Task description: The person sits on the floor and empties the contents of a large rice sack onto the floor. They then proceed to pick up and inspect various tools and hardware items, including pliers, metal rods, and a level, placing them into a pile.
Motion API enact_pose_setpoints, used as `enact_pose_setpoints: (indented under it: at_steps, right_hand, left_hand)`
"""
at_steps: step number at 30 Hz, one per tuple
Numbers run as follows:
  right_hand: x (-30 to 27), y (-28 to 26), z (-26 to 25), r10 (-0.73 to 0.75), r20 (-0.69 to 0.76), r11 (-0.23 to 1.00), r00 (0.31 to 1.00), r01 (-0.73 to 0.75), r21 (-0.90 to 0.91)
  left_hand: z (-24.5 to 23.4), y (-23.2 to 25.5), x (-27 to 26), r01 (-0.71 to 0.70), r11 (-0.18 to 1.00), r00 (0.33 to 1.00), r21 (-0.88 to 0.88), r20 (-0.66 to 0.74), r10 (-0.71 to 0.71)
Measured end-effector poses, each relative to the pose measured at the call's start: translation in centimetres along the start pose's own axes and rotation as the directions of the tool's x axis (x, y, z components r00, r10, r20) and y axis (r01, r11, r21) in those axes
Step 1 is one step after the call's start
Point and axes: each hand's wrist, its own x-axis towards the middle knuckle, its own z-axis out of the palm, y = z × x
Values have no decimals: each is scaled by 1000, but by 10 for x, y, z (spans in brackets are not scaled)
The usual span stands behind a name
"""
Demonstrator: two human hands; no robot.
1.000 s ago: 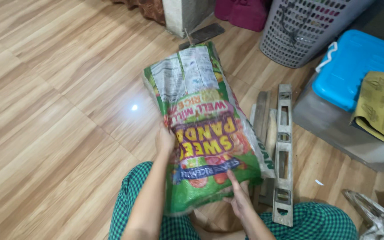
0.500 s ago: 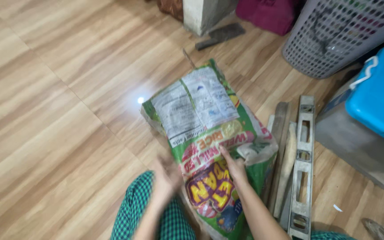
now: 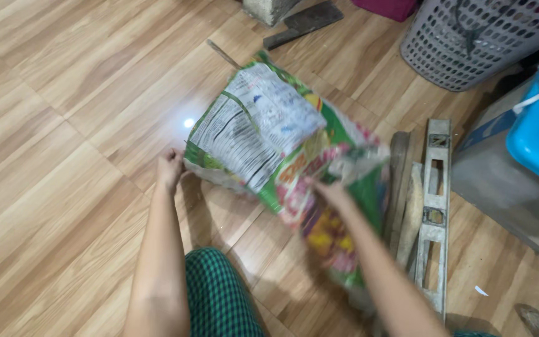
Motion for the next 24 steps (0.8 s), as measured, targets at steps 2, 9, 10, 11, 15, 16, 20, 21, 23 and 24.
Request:
enact_pose_setpoints:
  at_steps: [2,9,10,11,15,16,20,21,23,24]
  right_hand:
    - [24,-28,-39,-30,44,972,999,39,-230]
    - [-56,-148,-128,-165,-274,881,947,17,-474]
    - [-85,-143,-122,-499,-414,809,761,237,-539]
    - [-110,-139,-117,-745,-495,662,447,403,-632]
    - [-193,-103,-28,-725,-590,663,355,590,-460]
    - [-207,-91,-3,-750,-553,632,363,638,-440]
    - [-217,-29,70,-538,-441,748,718,648,143]
    - [-206,-16,76,-335,-289,831,897,426,357]
    - [-188,11,81,-141,6,880,990,122,458]
    - [-182,21,82,-40,157,879,987,-40,475]
  left_hand:
    - [-7,-10,-25,-77,991,996,113,-23,80]
    - [45,33,-152,128,924,990,361,15,-143]
    - [55,41,-167,90,920,991,381,58,-121]
    - [66,49,-178,51,916,990,398,101,-99]
    - [103,53,-218,-151,915,979,375,188,85]
    - [115,48,-225,-216,900,966,378,215,141]
    - [166,4,-256,-309,944,887,112,392,244]
    - [170,-6,-256,-526,835,789,161,458,409]
    - [155,-12,-232,-324,945,842,-41,443,308]
    - [138,-5,-207,-410,898,887,161,298,352]
